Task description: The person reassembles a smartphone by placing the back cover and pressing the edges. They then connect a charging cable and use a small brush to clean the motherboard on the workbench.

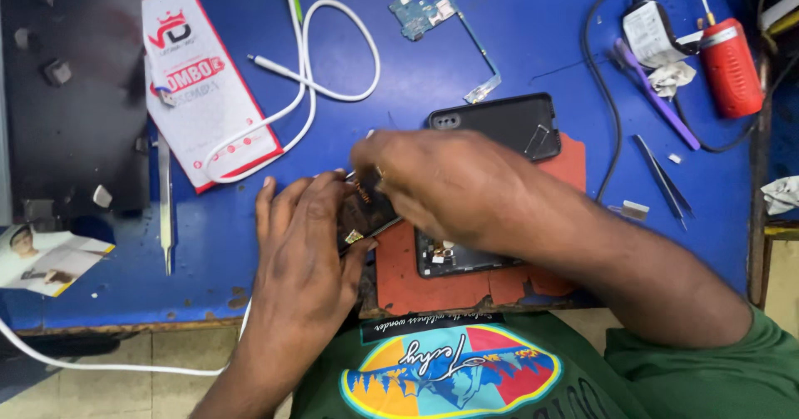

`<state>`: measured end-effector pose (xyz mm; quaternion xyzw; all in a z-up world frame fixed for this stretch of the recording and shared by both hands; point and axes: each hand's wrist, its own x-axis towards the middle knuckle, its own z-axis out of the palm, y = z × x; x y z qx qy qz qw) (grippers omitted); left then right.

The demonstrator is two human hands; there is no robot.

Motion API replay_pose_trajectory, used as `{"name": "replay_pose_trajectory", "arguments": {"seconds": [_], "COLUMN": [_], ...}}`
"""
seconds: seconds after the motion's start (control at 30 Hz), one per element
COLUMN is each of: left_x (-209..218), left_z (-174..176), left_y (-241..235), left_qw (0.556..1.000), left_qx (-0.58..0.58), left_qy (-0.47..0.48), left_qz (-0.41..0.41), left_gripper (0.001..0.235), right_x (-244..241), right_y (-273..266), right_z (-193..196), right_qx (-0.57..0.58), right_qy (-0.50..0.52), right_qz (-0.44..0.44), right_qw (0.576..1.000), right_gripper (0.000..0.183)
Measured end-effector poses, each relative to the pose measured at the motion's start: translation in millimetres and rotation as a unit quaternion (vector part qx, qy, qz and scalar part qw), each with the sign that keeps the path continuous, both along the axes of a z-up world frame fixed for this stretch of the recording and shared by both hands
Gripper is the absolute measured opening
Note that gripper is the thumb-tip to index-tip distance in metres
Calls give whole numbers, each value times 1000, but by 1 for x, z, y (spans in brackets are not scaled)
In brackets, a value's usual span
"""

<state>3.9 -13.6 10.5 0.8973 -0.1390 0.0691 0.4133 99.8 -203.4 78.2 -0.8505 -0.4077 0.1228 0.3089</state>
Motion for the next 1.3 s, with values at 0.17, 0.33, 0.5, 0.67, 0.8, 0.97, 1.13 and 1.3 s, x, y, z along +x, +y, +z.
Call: {"name": "replay_pose_trajectory", "arguments": {"seconds": [0.17, 0.33, 0.5, 0.67, 0.8, 0.97, 1.13, 1.3], "left_x": [-4, -4, -3, -4, -3, -2, 0, 1], "left_z": [-2, -3, -1, -2, 1, 4, 7, 12], "left_y": [-1, -2, -3, -4, -2, 0, 2, 1], "left_qw": [1000, 1000, 1000, 999, 1000, 999, 999, 1000], "left_qx": [8, 27, 18, 36, 11, 34, 21, -9], "left_qy": [8, 7, 18, 6, 1, 6, 17, 24], "left_qz": [6, 6, 4, 7, -4, -13, -21, -1], "left_gripper": [67, 66, 71, 71, 69, 71, 68, 67], "right_x": [-1, 1, -1, -3, 0, -17, -63, -95], "right_y": [1, 6, 2, 3, -8, -89, -162, -183], "right_z": [3, 9, 1, -6, 7, 12, -16, -34], "right_qx": [-25, -22, 25, -81, 20, 105, 118, 56], "right_qy": [-27, 42, -12, -39, 18, -43, -8, -56], "right_qz": [-17, 0, 4, -31, -92, -282, -437, -472], "right_qw": [999, 999, 1000, 995, 995, 953, 892, 878], "right_gripper": [26, 23, 27, 23, 26, 19, 11, 11]}}
